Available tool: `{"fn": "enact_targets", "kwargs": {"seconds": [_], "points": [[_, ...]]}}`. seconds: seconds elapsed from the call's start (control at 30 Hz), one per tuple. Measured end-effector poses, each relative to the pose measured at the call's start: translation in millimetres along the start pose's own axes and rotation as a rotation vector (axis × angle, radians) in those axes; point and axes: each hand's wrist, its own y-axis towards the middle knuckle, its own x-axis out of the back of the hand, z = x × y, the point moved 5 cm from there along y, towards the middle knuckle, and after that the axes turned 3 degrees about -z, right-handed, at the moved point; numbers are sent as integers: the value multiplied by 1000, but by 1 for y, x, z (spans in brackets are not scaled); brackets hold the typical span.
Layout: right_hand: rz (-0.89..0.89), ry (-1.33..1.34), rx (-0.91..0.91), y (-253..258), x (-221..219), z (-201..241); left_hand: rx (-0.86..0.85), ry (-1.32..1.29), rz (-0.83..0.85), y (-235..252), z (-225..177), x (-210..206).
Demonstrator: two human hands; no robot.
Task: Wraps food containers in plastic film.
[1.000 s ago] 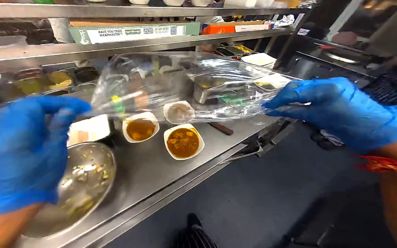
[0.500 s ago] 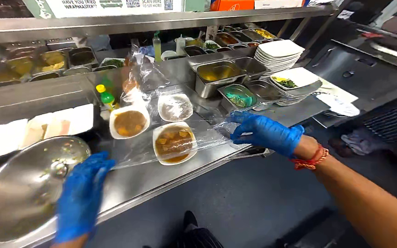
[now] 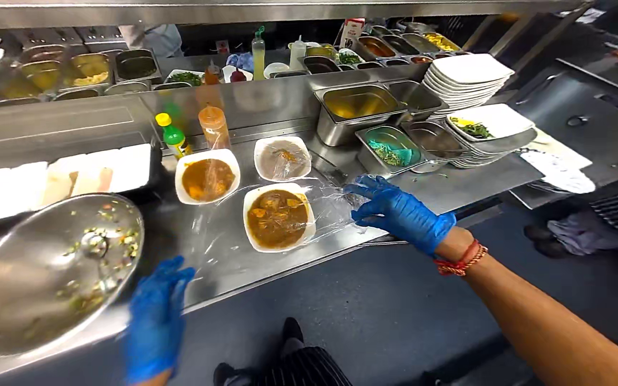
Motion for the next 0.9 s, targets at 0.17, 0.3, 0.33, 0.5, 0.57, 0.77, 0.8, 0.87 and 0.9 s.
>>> {"fn": "enact_targets", "kwargs": {"seconds": [0.17, 0.3, 0.33, 0.5, 0.57, 0.77, 0.8, 0.87, 0.9], "points": [[-66, -62, -20, -4, -19, -4, 39, 30, 25, -14, 11, -11], [-74, -102, -71, 1, -13, -9, 25, 17, 37, -17, 8, -19], [-87, -100, -71, 4, -6, -7, 17, 8, 34, -14, 7, -19], [-212, 7, -48, 39, 52, -13, -67, 8, -17, 57, -25, 12], [-234, 29, -74, 59, 83, -17, -144, 61, -54, 103, -39, 29], [-405, -15, -160, 84, 152, 0, -247, -12, -143, 190, -72, 65], [-418, 16, -156, 80, 153, 1, -283, -48, -165, 191, -69, 67], [-398, 94, -196, 64, 148, 0, -298, -51, -146, 179, -63, 70], [-406, 100, -198, 56, 146, 0, -299, -29, -122, 171, -62, 69]]}}
